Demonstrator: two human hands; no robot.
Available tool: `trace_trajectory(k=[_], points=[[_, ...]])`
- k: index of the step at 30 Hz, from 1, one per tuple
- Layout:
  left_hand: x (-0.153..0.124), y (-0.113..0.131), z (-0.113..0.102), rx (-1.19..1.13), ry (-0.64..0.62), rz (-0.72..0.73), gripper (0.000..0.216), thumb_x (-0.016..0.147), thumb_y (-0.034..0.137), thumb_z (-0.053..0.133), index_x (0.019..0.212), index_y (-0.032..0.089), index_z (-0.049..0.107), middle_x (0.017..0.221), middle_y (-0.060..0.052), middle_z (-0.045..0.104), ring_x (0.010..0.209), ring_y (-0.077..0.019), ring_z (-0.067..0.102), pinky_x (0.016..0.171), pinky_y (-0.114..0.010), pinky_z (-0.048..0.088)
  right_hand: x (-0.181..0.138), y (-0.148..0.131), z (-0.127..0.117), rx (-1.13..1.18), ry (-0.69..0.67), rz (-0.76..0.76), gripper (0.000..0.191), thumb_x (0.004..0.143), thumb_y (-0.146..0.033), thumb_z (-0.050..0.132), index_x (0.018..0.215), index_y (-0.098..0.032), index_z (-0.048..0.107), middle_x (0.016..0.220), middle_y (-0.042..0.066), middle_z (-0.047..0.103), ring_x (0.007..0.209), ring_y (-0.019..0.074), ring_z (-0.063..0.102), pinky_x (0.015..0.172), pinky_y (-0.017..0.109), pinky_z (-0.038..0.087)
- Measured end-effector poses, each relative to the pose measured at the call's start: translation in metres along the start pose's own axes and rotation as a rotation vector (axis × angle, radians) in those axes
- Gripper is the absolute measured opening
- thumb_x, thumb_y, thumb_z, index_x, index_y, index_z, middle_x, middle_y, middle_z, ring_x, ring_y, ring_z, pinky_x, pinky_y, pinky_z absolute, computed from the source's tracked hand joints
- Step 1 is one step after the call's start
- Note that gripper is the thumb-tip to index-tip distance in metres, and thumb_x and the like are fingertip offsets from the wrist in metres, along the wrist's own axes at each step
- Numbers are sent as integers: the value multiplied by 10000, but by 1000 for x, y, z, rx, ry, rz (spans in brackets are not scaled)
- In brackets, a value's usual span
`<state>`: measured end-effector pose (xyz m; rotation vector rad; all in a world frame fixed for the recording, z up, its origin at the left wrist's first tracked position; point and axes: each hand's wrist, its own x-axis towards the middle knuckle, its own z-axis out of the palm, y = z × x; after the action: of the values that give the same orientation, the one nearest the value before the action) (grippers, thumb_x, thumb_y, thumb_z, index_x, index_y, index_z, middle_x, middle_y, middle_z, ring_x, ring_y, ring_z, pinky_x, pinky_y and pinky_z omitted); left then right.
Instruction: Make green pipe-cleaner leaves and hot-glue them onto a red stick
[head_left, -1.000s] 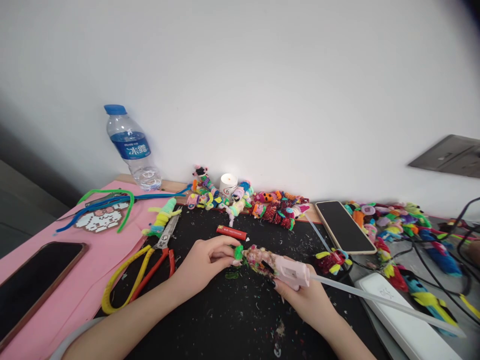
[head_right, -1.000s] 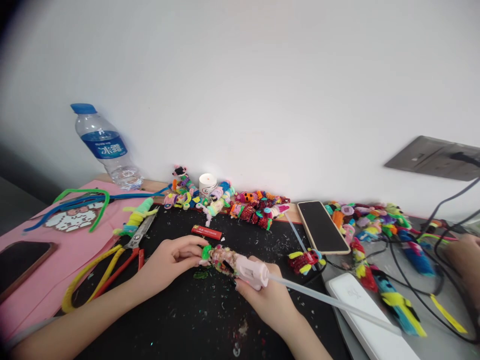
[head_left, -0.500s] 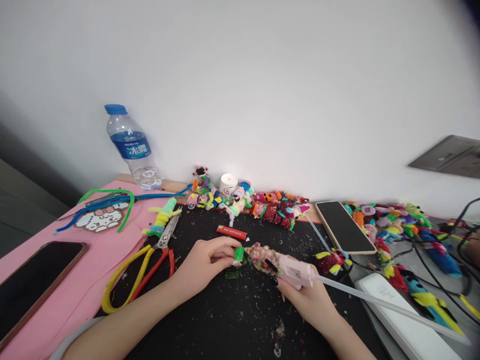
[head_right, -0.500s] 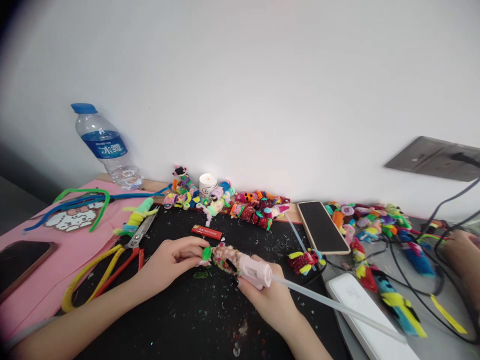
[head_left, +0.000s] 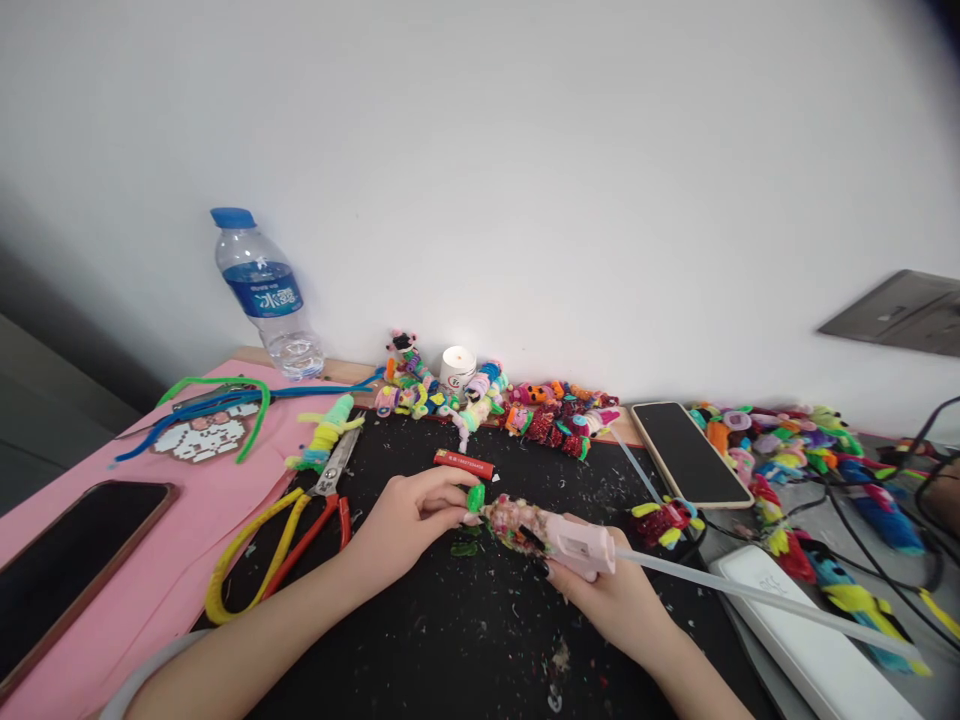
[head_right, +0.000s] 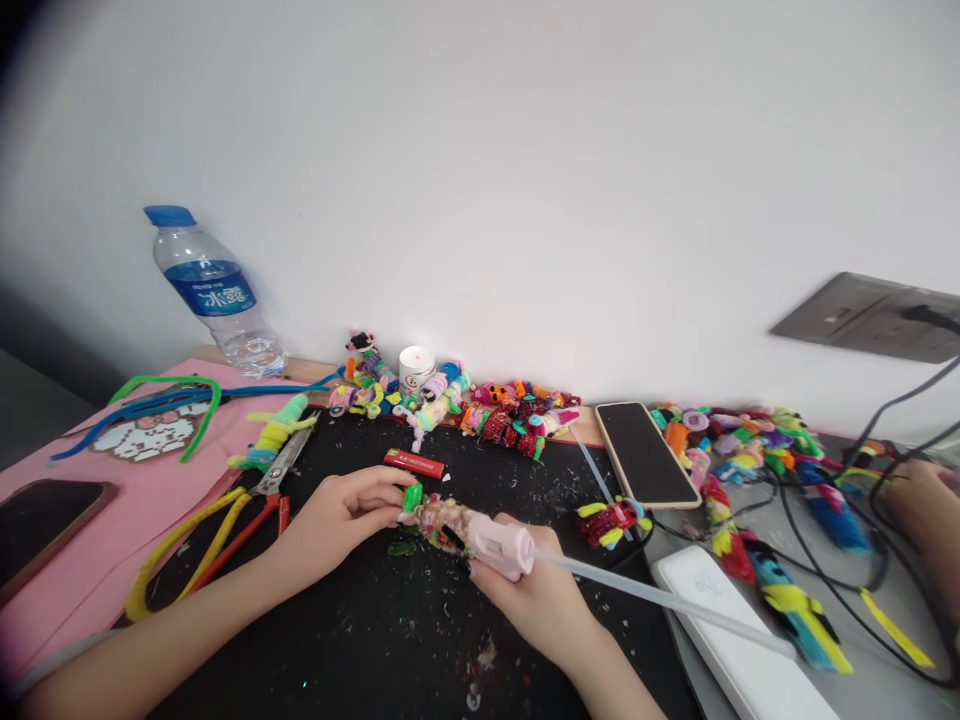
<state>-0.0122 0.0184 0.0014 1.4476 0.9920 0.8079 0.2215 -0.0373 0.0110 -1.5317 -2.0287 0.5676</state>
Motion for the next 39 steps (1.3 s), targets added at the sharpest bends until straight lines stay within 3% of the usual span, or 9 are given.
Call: trace_trajectory(k=[9, 16, 20, 39], points=[[0, -1, 1, -121, -72, -36, 242, 763, 150, 566, 1005, 161, 577, 832, -43, 713, 825, -193, 671, 776, -286, 504, 2, 0, -2, -18, 32, -22, 169, 778, -306, 509, 687, -211, 613, 579, 0, 589, 514, 156, 551, 486, 240, 463], [0, 2, 2, -116, -103, -62, 229, 762, 157, 560, 991, 155, 568, 827, -49, 712, 815, -206, 675, 698, -275, 510, 2, 1, 0, -54, 70, -15, 160, 764, -318, 527, 699, -207, 623, 589, 8, 609, 531, 165, 574, 481, 239, 480], [0, 2, 2, -133, -97, -52, 230, 762, 162, 562, 992, 159, 567, 827, -47, 713, 815, -204, 675, 700, -275, 510, 2, 1, 0, -74, 82, -21, 161, 750, -316, 525, 730, -203, 638, 652, 30, 642, 594, 192, 602, 524, 263, 499], [1, 1, 3, -154, -63, -71, 272, 729, 160, 571, 1001, 162, 562, 764, -20, 694, 766, -183, 659, 676, -268, 505, 1, 0, -1, -25, 30, -34, 138, 758, -285, 533, 667, -212, 607, 559, -8, 560, 494, 142, 545, 455, 217, 468]])
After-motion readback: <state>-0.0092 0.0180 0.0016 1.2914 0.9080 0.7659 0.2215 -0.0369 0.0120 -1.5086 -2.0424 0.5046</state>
